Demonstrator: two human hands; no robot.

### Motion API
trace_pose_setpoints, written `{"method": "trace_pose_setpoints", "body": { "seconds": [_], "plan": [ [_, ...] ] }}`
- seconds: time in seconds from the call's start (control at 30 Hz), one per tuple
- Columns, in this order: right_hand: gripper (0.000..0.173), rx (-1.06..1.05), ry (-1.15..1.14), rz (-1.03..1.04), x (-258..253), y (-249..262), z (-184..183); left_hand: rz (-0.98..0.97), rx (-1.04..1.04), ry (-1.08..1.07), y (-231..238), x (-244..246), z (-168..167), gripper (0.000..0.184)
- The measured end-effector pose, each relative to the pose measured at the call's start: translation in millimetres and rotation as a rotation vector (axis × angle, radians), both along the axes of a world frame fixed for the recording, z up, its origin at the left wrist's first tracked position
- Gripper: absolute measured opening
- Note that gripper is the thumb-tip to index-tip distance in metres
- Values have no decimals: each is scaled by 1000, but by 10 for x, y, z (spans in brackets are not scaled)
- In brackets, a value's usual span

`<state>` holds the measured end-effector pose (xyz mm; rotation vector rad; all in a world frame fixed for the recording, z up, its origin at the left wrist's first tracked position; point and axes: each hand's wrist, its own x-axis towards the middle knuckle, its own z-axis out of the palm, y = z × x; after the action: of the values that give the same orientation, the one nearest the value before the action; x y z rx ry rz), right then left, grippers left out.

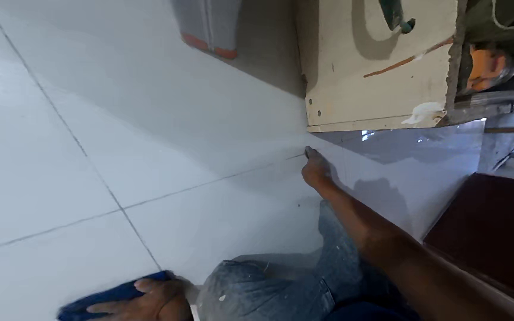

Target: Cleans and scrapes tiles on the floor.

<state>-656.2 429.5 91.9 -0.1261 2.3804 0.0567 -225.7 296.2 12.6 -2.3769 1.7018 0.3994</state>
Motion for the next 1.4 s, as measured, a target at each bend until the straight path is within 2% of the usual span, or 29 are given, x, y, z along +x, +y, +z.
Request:
{"method": "trace_pose_setpoints", "body": {
  "seconds": [0.13, 0.3, 0.4, 0.43, 0.47, 0.53, 0.6, 0.63, 0.67, 0.7, 0.8, 0.83, 0.87, 0.97, 1.03, 1.17, 1.27, 1.33, 1.4],
  "plan": [
    [52, 105, 30, -95, -191, 32, 79, 48, 25, -7, -79, -6, 36, 83],
    [53, 38, 59, 61, 145, -62, 30, 73, 44, 10, -29, 55, -5, 87],
    [48, 102, 143, -33, -123, -38, -18, 66, 13, 51, -51, 82, -36, 90],
    [49, 107, 151, -23, -42, -11, -57, 63, 16, 51, -26, 104, -46, 90],
    [51, 80, 141, 52, 195, 31, -104, 60, 20, 61, -1, 119, -51, 91],
    [50, -38, 45, 303, 1116, 147, -135, 45, 38, 75, -9, 171, -50, 91],
    [45, -146, -118, 669, 1940, 219, -96, 32, 32, 102, -11, 167, -58, 89],
    [46, -171, -173, 805, 2218, 269, -58, 7, 34, 109, -4, 187, -54, 88],
    [47, -171, -183, 843, 2364, 330, -27, -27, 36, 113, 1, 217, -47, 87],
    [47, -143, -144, 767, 2373, 402, 4, -67, 40, 117, 4, 259, -46, 87],
    [51, 74, 32, 168, 1920, 530, -35, -184, 53, 99, -24, 396, -69, 86],
    [52, 109, 57, 43, 1896, 559, -71, -205, 66, 79, -29, 431, -51, 86],
    [53, 97, 53, 15, 1995, 552, -93, -217, 73, 62, -36, 425, -49, 86],
    [54, -50, -39, 349, 2443, 488, -88, -229, 58, 65, -8, 388, -44, 86],
    [55, -56, -16, 326, 2268, 588, -23, -243, 36, 60, -19, 383, -66, 86],
    [57, -28, -16, -51, 1616, 1470, 252, -249, -9, 43, -4, 388, -90, 83],
    [53, -180, -7, -273, 1686, 2379, 360, -199, -67, 49, 53, 204, -20, 80],
    [48, -382, -16, -608, 1942, 2839, 339, -174, -76, 54, 250, -215, 117, 79],
    [46, -526, 25, -1055, 2121, 3107, 223, -336, -95, 117, 781, -922, 157, 79]
  ]
}}
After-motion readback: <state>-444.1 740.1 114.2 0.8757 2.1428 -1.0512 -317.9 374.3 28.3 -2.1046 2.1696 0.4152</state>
